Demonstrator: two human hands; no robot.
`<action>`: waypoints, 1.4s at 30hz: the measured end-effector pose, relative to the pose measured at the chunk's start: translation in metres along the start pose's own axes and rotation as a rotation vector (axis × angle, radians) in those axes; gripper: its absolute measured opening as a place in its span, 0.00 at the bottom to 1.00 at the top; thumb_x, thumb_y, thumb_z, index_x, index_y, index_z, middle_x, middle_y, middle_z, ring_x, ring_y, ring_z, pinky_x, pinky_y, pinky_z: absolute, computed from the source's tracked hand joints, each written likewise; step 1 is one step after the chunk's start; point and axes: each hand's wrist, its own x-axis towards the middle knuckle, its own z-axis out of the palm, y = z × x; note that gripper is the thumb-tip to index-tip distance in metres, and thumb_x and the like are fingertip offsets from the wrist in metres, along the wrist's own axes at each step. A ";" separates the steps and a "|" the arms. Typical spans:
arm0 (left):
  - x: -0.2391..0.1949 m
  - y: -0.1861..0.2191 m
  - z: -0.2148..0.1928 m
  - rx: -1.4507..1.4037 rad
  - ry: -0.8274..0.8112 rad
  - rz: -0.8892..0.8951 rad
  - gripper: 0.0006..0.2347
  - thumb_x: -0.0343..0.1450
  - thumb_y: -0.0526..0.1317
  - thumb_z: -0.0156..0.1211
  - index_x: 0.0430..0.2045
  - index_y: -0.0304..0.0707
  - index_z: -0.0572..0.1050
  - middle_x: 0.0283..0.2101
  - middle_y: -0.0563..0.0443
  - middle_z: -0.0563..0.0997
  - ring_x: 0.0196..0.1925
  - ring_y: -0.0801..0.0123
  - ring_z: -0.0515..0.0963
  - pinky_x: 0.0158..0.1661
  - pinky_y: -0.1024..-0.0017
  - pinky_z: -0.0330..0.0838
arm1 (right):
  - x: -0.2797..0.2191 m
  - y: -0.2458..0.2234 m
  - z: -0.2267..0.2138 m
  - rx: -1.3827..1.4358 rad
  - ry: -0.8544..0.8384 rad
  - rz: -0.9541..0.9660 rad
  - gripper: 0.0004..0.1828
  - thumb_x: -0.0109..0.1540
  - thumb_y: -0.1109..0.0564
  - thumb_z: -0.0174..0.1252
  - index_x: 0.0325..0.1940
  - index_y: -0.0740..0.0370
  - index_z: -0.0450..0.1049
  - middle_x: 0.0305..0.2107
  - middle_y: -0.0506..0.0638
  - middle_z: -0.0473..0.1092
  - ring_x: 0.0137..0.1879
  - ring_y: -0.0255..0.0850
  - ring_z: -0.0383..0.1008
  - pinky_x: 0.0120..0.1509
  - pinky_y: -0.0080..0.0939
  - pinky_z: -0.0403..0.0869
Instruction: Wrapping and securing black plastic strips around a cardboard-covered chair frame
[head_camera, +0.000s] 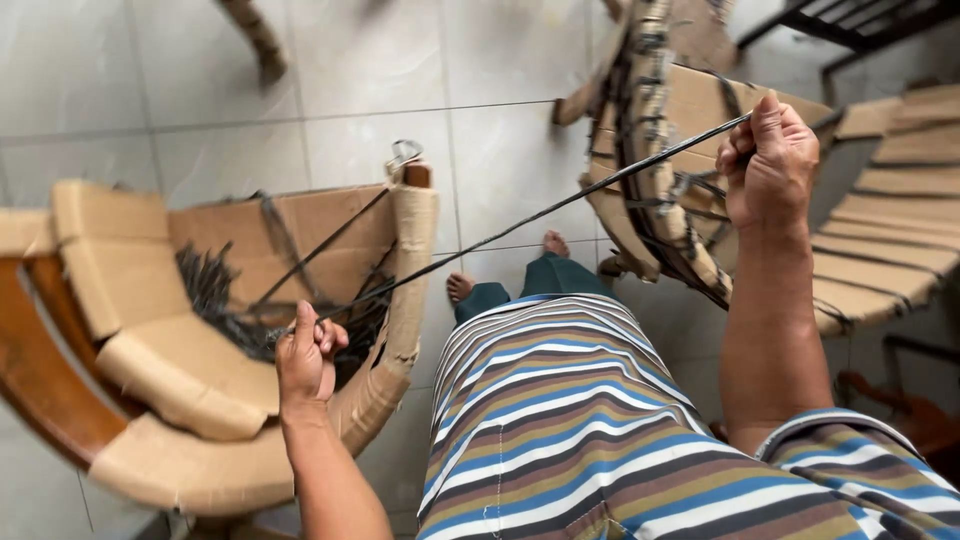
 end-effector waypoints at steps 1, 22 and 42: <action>0.006 0.003 0.009 0.017 -0.031 -0.010 0.21 0.79 0.51 0.53 0.15 0.45 0.63 0.15 0.55 0.60 0.22 0.67 0.68 0.34 0.70 0.68 | 0.004 0.001 -0.016 0.002 0.036 -0.008 0.20 0.72 0.46 0.62 0.33 0.56 0.64 0.21 0.47 0.60 0.24 0.36 0.61 0.26 0.34 0.61; 0.107 0.057 0.248 0.399 -0.511 -0.076 0.09 0.78 0.38 0.59 0.29 0.34 0.74 0.28 0.45 0.76 0.34 0.62 0.78 0.46 0.66 0.79 | -0.004 0.024 -0.280 0.087 0.743 0.109 0.15 0.70 0.49 0.63 0.35 0.53 0.67 0.20 0.40 0.61 0.24 0.28 0.61 0.24 0.25 0.63; 0.080 0.037 0.359 0.441 -0.646 -0.038 0.08 0.76 0.40 0.61 0.27 0.38 0.74 0.29 0.45 0.78 0.38 0.59 0.82 0.52 0.63 0.78 | -0.023 0.040 -0.383 -0.388 0.814 0.129 0.18 0.78 0.48 0.57 0.36 0.55 0.66 0.22 0.43 0.63 0.26 0.30 0.66 0.29 0.33 0.65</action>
